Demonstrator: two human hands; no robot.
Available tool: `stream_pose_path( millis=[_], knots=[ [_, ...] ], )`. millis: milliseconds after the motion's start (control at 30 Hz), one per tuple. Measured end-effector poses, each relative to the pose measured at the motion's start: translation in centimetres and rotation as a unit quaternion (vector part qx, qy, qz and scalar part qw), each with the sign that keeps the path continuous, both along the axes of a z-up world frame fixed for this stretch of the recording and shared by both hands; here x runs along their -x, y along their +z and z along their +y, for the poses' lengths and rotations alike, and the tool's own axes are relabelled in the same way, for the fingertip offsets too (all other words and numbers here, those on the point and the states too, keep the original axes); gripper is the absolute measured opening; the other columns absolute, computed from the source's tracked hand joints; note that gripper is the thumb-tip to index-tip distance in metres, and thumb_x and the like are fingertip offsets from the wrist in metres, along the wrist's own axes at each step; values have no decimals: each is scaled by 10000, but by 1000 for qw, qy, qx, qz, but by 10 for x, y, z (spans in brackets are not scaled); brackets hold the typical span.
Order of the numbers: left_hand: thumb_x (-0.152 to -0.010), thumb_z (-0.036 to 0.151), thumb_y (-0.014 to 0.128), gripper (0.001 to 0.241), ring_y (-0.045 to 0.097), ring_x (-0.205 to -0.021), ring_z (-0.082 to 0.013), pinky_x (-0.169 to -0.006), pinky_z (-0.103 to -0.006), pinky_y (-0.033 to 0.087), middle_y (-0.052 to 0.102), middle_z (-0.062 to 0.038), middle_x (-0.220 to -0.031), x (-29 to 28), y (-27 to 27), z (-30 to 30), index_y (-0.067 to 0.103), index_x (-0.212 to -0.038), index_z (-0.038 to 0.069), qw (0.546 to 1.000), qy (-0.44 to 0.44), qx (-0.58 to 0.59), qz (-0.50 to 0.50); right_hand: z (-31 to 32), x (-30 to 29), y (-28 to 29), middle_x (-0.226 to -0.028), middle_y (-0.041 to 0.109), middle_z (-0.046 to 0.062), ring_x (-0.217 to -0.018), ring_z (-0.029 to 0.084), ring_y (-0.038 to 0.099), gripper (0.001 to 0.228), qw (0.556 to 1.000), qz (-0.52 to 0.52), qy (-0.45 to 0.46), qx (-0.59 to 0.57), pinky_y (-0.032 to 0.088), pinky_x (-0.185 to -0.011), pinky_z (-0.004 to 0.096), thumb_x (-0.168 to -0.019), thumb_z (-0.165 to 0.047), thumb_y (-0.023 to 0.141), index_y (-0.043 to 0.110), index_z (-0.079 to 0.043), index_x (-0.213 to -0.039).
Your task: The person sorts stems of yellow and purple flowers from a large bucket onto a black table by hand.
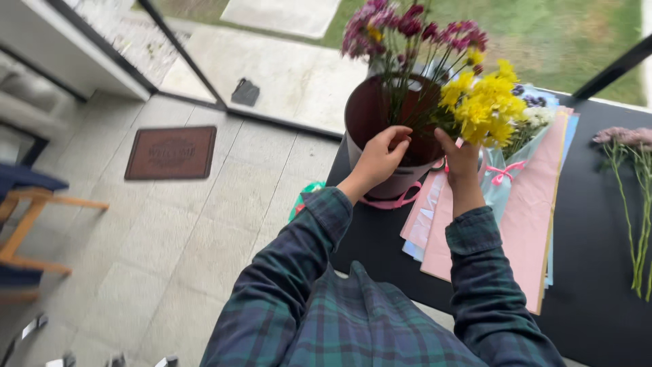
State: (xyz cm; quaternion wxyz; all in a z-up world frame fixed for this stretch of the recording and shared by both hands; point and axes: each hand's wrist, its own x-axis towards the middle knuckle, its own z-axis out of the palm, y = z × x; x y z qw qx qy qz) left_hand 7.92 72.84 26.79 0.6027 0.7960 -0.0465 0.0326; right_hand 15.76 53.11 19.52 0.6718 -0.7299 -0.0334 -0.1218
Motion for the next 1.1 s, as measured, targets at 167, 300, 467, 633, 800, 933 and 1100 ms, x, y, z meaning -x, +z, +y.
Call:
stream_pose_path(
  millis=[167,300,467,633,800,933,1100],
  knots=[
    [-995,92,612,496,619,-1258,-371,-1028,-470,578,600,-209,-1342,-45,-13,15,483,-1472,43,992,-101,-74,19,6,20,6,-1369,617,128,-1315,236,537,664,999,10,-18,30,373,-1138,496,-889,-194,911,560,-66,-1438],
    [-938,108,710,793,456,-1403,-496,-1126,-590,472,398,-342,-1517,-60,8,20,273,-1587,-23,974,-189,-121,41,13,32,8,-1298,621,285,-1268,422,554,659,986,-90,-15,136,422,-1038,600,-863,-171,911,567,57,-1377],
    [-880,228,812,981,369,-1458,-517,-1150,-600,429,295,-372,-1583,-61,20,15,213,-1595,-74,960,-222,-152,80,22,44,14,-1126,645,347,-1126,549,610,619,902,-270,-71,329,511,-838,587,-839,-188,939,610,102,-1276],
    [-876,158,806,922,422,-1416,-521,-1124,-584,478,412,-344,-1510,-68,8,15,261,-1595,-26,966,-216,-128,56,26,46,16,-1138,671,289,-1154,514,612,582,946,-176,-54,266,494,-885,593,-853,-247,924,637,38,-1271],
    [-873,203,793,872,473,-1401,-463,-1116,-552,481,456,-326,-1479,-66,6,20,323,-1567,-35,969,-186,-149,63,27,50,46,-1327,566,274,-1272,484,540,699,970,-41,-48,234,440,-1002,624,-920,-371,850,512,10,-1398],
    [-905,180,735,684,557,-1327,-421,-1061,-516,532,554,-282,-1385,-73,-16,27,448,-1490,-28,973,-127,-180,62,3,37,25,-1535,396,328,-1440,486,381,901,954,62,-123,266,280,-1212,598,-932,-453,829,375,22,-1549],
    [-973,170,582,322,714,-828,-288,-635,-373,613,693,-220,-900,-84,-32,42,647,-1146,-94,959,7,-279,46,9,55,45,-1540,395,324,-1464,473,345,955,968,55,-110,220,234,-1248,558,-887,-456,875,367,2,-1555]
  ],
)
